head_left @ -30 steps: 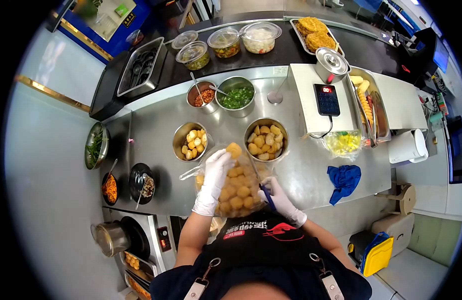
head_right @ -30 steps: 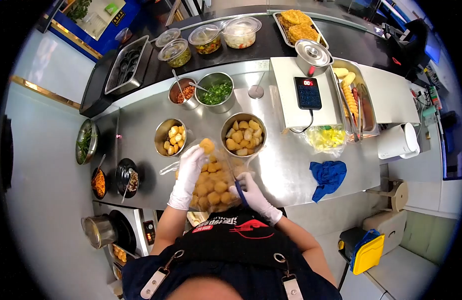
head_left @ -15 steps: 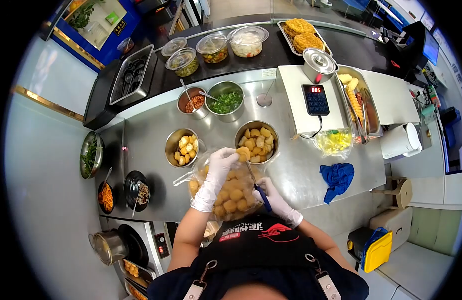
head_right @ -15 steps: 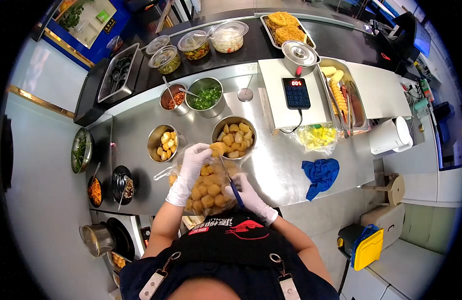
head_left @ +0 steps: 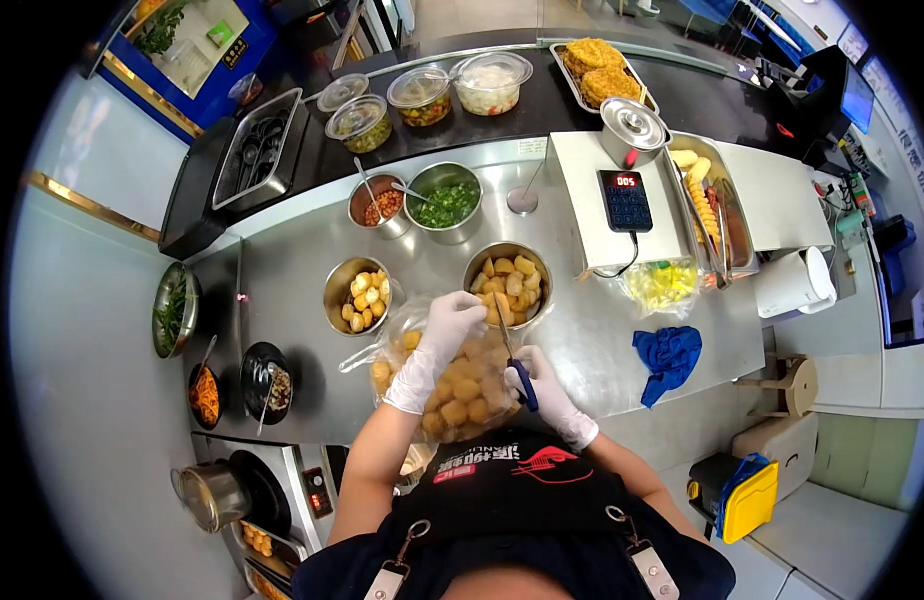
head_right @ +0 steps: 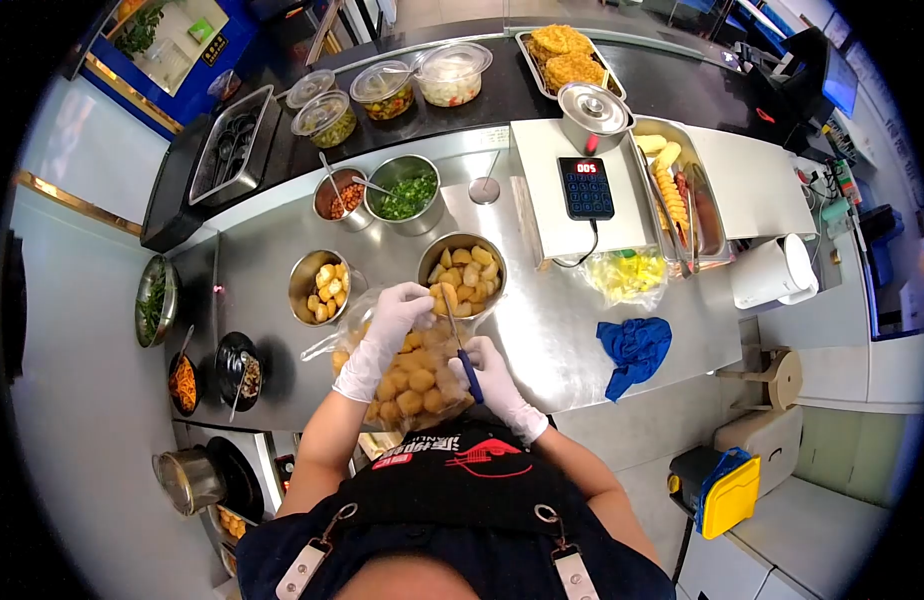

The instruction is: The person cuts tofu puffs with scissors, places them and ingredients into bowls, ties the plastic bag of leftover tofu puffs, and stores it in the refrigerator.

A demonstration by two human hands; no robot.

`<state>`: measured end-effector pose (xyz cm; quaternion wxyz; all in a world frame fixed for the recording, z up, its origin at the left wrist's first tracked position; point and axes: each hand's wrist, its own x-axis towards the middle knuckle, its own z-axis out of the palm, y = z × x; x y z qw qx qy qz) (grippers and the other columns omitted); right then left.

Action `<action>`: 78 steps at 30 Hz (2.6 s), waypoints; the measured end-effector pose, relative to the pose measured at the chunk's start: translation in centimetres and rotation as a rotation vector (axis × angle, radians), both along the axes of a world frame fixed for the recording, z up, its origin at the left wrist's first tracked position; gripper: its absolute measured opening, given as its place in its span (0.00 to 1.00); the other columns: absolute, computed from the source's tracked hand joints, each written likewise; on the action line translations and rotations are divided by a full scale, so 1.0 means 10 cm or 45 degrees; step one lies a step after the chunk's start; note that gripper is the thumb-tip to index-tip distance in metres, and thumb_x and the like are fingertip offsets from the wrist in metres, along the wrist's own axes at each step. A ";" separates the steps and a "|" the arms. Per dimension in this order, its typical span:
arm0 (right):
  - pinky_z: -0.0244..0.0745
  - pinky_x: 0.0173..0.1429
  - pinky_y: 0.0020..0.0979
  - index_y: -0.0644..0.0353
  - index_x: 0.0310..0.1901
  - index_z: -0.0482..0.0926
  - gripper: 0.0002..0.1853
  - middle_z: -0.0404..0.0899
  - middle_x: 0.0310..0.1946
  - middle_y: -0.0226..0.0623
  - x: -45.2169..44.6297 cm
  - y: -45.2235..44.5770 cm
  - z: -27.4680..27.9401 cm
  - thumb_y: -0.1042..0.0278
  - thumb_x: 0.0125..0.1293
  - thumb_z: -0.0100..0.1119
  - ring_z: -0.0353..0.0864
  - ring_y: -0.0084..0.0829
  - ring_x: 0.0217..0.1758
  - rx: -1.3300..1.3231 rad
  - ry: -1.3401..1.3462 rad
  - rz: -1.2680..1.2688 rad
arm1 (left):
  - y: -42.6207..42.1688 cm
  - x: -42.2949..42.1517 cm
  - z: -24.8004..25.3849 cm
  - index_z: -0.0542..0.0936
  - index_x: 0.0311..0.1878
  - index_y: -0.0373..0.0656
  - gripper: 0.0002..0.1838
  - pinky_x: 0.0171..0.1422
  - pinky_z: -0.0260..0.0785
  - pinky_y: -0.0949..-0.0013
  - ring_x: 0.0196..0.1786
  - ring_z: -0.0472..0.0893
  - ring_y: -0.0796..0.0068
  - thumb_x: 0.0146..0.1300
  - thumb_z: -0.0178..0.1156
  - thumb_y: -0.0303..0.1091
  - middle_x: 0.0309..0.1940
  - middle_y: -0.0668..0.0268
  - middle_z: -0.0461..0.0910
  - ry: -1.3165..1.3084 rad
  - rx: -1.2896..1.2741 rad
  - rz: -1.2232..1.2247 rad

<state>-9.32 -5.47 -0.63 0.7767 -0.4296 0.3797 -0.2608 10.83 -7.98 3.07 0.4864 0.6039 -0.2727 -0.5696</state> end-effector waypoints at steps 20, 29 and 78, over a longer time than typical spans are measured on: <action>0.68 0.31 0.23 0.60 0.46 0.62 0.15 0.73 0.29 0.32 0.03 -0.04 0.07 0.64 0.66 0.54 0.73 0.22 0.28 0.029 0.060 0.045 | 0.41 0.46 -0.77 0.81 0.32 0.41 0.13 0.45 0.72 0.55 0.38 0.81 0.53 0.53 0.60 0.42 0.31 0.53 0.81 -1.517 0.208 -0.242; 0.70 0.32 0.21 0.59 0.48 0.63 0.19 0.72 0.33 0.33 -0.05 0.02 0.02 0.63 0.64 0.59 0.73 0.20 0.31 -0.032 0.072 0.106 | 0.50 0.49 -0.75 0.80 0.39 0.37 0.10 0.37 0.74 0.71 0.34 0.81 0.73 0.57 0.64 0.32 0.36 0.62 0.83 -0.462 0.147 0.189; 0.69 0.31 0.22 0.61 0.48 0.64 0.21 0.72 0.35 0.35 0.07 -0.12 -0.01 0.58 0.62 0.62 0.73 0.20 0.30 -0.022 0.141 0.003 | 0.10 -0.25 -0.27 0.77 0.40 0.35 0.09 0.29 0.64 0.79 0.26 0.74 0.81 0.58 0.61 0.29 0.27 0.68 0.78 0.240 0.098 0.213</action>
